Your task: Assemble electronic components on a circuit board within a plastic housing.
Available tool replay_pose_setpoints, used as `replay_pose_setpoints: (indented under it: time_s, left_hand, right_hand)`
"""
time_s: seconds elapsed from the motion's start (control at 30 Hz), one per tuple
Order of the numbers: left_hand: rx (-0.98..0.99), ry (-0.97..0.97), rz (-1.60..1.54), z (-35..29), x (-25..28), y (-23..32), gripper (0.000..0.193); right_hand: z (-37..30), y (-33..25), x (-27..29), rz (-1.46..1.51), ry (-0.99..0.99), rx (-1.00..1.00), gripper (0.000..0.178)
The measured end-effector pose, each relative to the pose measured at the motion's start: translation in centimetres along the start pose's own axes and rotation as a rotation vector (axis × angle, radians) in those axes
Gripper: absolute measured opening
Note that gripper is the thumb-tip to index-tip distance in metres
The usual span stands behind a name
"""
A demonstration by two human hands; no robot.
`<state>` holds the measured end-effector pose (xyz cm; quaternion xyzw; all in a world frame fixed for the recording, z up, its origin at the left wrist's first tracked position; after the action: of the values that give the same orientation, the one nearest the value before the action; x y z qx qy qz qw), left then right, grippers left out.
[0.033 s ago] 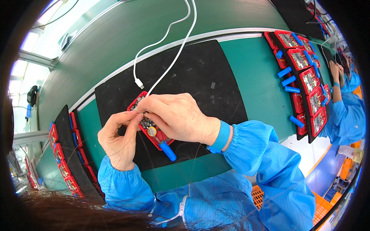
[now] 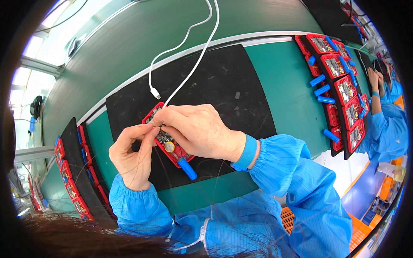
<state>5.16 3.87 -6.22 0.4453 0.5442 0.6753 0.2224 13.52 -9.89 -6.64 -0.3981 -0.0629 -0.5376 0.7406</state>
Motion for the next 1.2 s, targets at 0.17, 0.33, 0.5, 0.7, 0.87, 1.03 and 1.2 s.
replay_pose_setpoints:
  time_s: [0.17, 0.33, 0.5, 0.7, 0.87, 1.03, 1.2]
  left_hand:
    - [-0.018, 0.007, 0.021, -0.19, 0.05, -0.12, 0.013]
    - [-0.040, 0.012, 0.024, -0.11, -0.10, -0.17, 0.014]
    - [-0.045, 0.013, 0.027, -0.03, 0.01, 0.06, 0.014]
    - [-0.036, 0.007, 0.020, 0.02, -0.05, 0.05, 0.014]
    - [-0.020, -0.004, 0.020, -0.09, 0.02, -0.03, 0.014]
    - [-0.015, -0.011, 0.010, -0.04, -0.02, 0.10, 0.013]
    - [-0.083, -0.039, 0.108, 0.09, 0.24, 0.28, 0.016]
  right_hand:
    - [-0.08, -0.13, 0.00, 0.013, 0.011, 0.002, 0.013]
    - [-0.21, 0.09, -0.10, 0.015, 0.014, -0.004, 0.012]
    - [0.01, 0.08, 0.02, 0.017, 0.012, -0.008, 0.011]
    - [-0.02, 0.08, 0.04, 0.016, 0.005, -0.015, 0.011]
    - [-0.06, -0.10, 0.05, 0.007, 0.002, -0.013, 0.010]
    - [-0.09, 0.04, -0.12, 0.014, -0.012, -0.028, 0.012]
    - [0.37, -0.45, 0.22, -0.028, 0.032, 0.092, 0.024]
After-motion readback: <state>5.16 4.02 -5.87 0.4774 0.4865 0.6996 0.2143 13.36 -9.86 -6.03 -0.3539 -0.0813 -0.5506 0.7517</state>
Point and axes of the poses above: each hand's wrist, its own z-axis towards the middle knuckle, its own x-axis out of the back of the hand, y = z × x, the point moved 4 cm from there along z, towards the middle knuckle, and after that the axes turned 14 degrees about x, right-handed, at the moved point
